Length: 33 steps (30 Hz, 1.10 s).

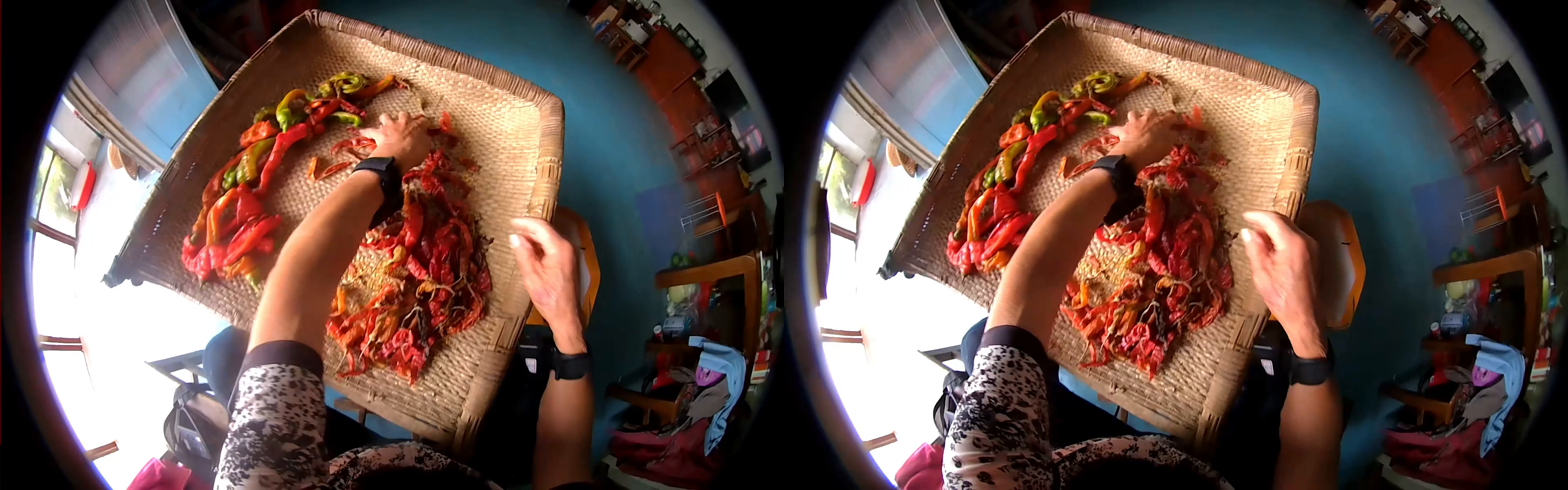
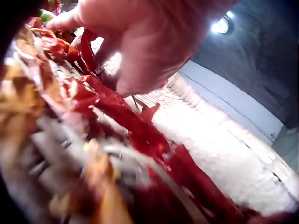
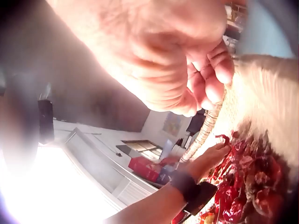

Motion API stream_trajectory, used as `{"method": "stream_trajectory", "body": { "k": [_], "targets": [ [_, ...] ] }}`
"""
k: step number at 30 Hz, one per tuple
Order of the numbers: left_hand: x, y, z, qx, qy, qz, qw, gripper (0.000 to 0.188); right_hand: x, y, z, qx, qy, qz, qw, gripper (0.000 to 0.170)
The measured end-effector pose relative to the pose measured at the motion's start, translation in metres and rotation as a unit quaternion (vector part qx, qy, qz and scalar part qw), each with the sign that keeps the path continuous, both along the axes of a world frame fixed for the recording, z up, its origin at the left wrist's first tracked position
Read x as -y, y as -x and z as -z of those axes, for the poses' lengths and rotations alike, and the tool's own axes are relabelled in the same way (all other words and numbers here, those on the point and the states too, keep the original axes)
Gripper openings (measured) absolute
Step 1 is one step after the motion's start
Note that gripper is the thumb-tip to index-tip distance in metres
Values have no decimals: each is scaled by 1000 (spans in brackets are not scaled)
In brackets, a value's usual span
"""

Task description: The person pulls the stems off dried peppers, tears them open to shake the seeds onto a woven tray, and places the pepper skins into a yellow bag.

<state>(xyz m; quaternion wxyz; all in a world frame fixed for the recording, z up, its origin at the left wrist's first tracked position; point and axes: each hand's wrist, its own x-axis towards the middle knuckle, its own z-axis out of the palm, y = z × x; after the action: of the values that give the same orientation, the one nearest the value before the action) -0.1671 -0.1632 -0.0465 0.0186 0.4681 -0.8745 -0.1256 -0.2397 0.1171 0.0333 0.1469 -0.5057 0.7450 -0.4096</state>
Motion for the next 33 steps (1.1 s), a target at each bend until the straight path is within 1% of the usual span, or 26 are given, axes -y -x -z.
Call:
{"method": "stream_trajectory", "body": {
  "k": [1,2,3,4,6,7,8,9,10,11,12,14,16,18,20,21,22,24,26,28,30,31,32,33],
  "targets": [
    [4,-5,24,-10,20,82,996,41,5,-3,3,-34,-9,-50,998,23],
    [3,-11,36,-21,39,165,985,37,7,-7,8,-70,-16,-98,993,26],
    [-43,-35,-12,1,34,117,993,35,9,-11,13,-113,-39,-145,982,32],
    [-52,-49,-20,21,49,188,981,32,10,-17,18,-134,-93,-154,974,36],
    [-80,-77,-34,7,-15,189,982,30,12,-33,21,-224,-167,-149,949,37],
    [-86,-89,-28,-34,-7,214,976,29,13,-35,27,-246,-146,-155,946,36],
    [-90,-100,-17,-77,1,239,968,27,16,-35,32,-248,-143,-156,945,36],
    [-95,-111,-7,-90,60,251,962,23,18,-35,36,-229,-117,-179,950,32],
    [-107,-122,-17,-92,60,250,962,23,20,-38,31,-209,-93,-202,952,28],
    [-118,-133,-28,-151,10,240,959,20,23,-43,22,-167,-94,-207,959,19],
    [-128,-142,-37,-210,-41,228,950,18,27,-45,22,-138,-68,-198,968,12],
    [-141,-157,-42,-236,-20,228,945,16,26,-50,13,-81,-35,-219,972,11],
    [-155,-171,-53,-268,-63,213,937,17,22,-51,8,-68,-20,-220,973,12],
    [-164,-176,-57,-265,-83,197,940,18,18,-51,3,-55,-9,-222,973,13],
    [-167,-176,-57,-308,-54,208,927,20,15,-49,-5,-25,-27,-201,979,15],
    [-168,-177,-61,-300,-54,204,930,19,15,-47,0,18,5,-185,983,14],
    [-167,-178,-61,-301,-55,204,930,19,17,-43,1,13,36,-169,985,16],
    [-163,-180,-62,-300,-60,183,934,17,15,-34,-6,43,72,-103,991,18],
    [-156,-179,-61,-322,-73,180,927,18,15,-6,3,-56,161,-2,985,19],
    [-151,-177,-57,-344,-85,176,918,19,6,11,-5,-130,180,75,972,19],
    [-148,-177,-57,-352,-145,146,913,19,-5,23,-9,-209,133,163,955,18],
    [-148,-177,-63,-326,-181,124,919,21,-7,31,-5,-237,150,185,942,17],
    [-149,-176,-64,-327,-178,124,920,21,-14,38,-2,-307,76,220,923,17],
    [-150,-175,-62,-341,-192,121,912,22,-19,35,-1,-375,45,232,897,17]
  ]
}}
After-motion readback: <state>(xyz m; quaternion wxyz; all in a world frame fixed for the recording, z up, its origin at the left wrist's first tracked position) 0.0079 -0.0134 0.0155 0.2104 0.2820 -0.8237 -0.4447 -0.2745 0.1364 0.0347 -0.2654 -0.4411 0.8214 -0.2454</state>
